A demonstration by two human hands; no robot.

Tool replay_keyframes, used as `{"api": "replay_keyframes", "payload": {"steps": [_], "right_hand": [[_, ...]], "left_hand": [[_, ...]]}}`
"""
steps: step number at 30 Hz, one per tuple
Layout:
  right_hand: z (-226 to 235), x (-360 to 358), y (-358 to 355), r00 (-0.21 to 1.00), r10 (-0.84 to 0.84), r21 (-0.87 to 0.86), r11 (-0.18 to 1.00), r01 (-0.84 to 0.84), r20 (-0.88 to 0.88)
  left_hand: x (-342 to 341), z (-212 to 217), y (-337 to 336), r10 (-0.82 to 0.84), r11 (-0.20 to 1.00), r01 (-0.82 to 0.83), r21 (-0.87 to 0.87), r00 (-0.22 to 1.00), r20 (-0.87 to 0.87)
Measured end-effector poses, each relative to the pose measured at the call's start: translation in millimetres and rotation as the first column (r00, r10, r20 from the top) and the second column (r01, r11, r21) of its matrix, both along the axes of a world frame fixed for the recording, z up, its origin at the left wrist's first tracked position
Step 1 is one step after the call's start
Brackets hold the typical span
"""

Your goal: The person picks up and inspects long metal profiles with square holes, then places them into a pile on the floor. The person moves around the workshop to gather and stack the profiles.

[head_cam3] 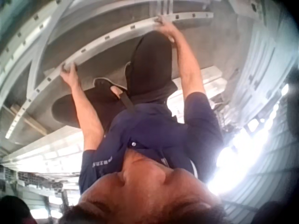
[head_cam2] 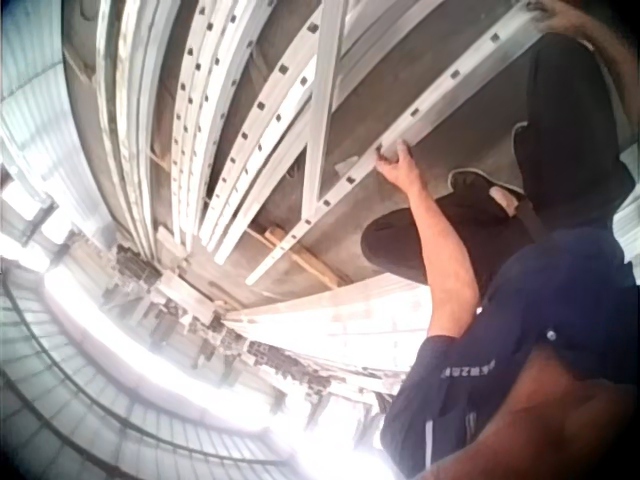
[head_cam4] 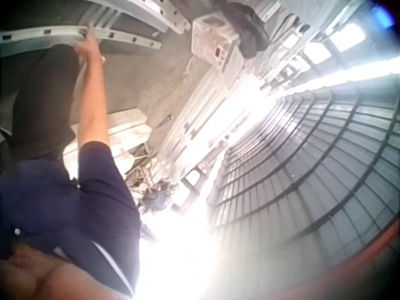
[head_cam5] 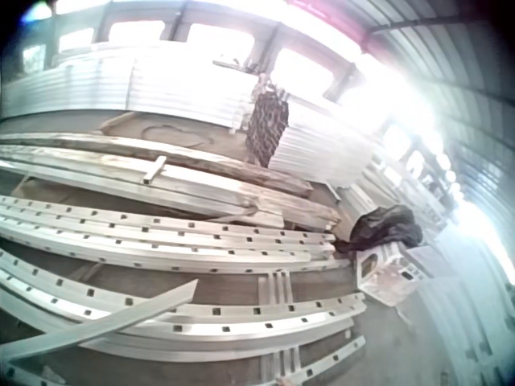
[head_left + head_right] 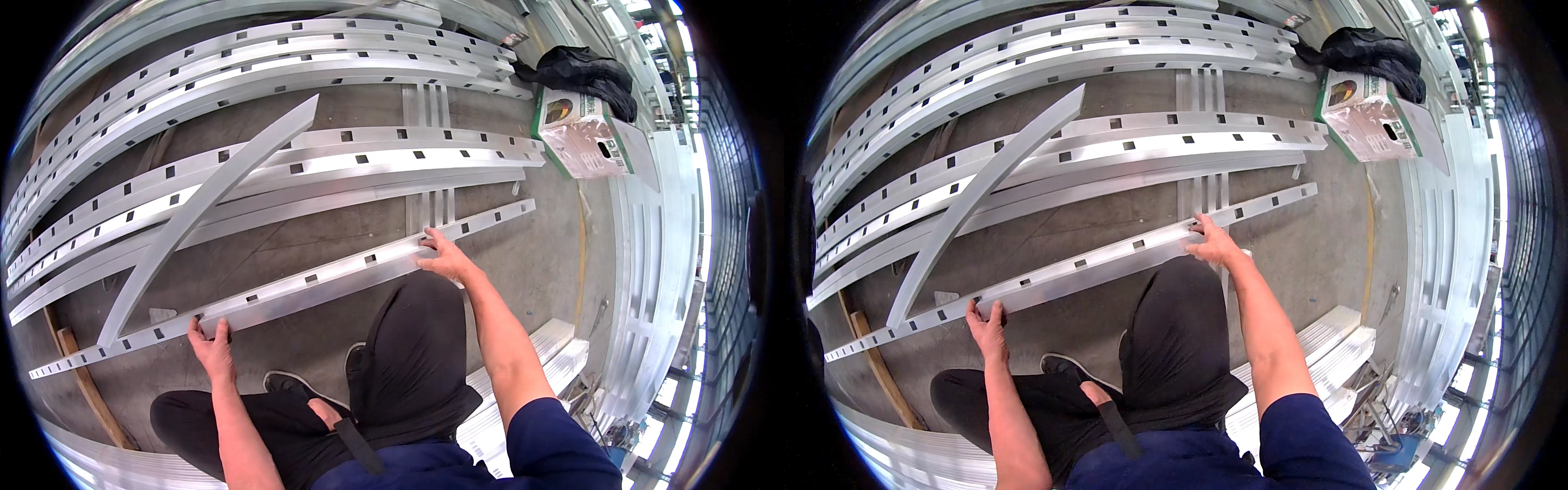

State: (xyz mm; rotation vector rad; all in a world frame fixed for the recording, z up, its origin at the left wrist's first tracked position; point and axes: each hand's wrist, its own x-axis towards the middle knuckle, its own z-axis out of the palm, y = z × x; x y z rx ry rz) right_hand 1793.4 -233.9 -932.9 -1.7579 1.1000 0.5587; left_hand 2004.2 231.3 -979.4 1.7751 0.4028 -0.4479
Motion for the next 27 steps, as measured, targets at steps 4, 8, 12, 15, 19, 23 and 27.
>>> {"api": "replay_keyframes", "payload": {"steps": [4, 8, 12, 15, 19, 23, 27], "right_hand": [[-13.6, -8.6, -14.8, 0.997, 0.076, 0.048, 0.996, -0.077, 0.028], [-20.2, -9.5, -15.0, 0.998, 0.067, 0.037, 0.997, -0.068, 0.020], [-19.6, -7.8, -11.0, 0.996, -0.012, -0.030, 0.999, 0.015, 0.085], [-15.9, -7.4, -5.6, 0.996, -0.017, -0.110, 0.994, 0.027, 0.085], [-15.7, -8.0, -15.1, 0.996, -0.022, -0.483, 0.873, 0.063, 0.091], [-58.5, -10.8, -33.9, 0.951, -0.136, -0.765, 0.567, 0.306, 0.279], [-101.0, 10.8, -22.3, 0.936, -0.289, -0.802, 0.500, 0.327, 0.201]], "left_hand": [[0.4, -2.7, 1.3, 0.009, 1.000, -0.008, -0.030, 1.000, 0.013], [1.7, 4.2, -1.9, -0.004, 0.999, 0.002, -0.048, 0.999, -0.048], [1.4, 2.5, 0.8, -0.001, 0.999, -0.001, -0.049, 0.999, -0.039], [2.8, 3.4, 0.2, -0.017, 0.999, 0.015, -0.036, 0.997, -0.070], [0.8, 7.3, -6.0, 0.037, 0.999, -0.039, -0.019, 0.997, -0.063], [0.0, 10.7, -11.4, 0.025, 0.999, -0.027, -0.037, 0.998, -0.052], [3.4, 11.3, -12.3, 0.003, 1.000, -0.003, -0.002, 0.996, -0.089]]}}
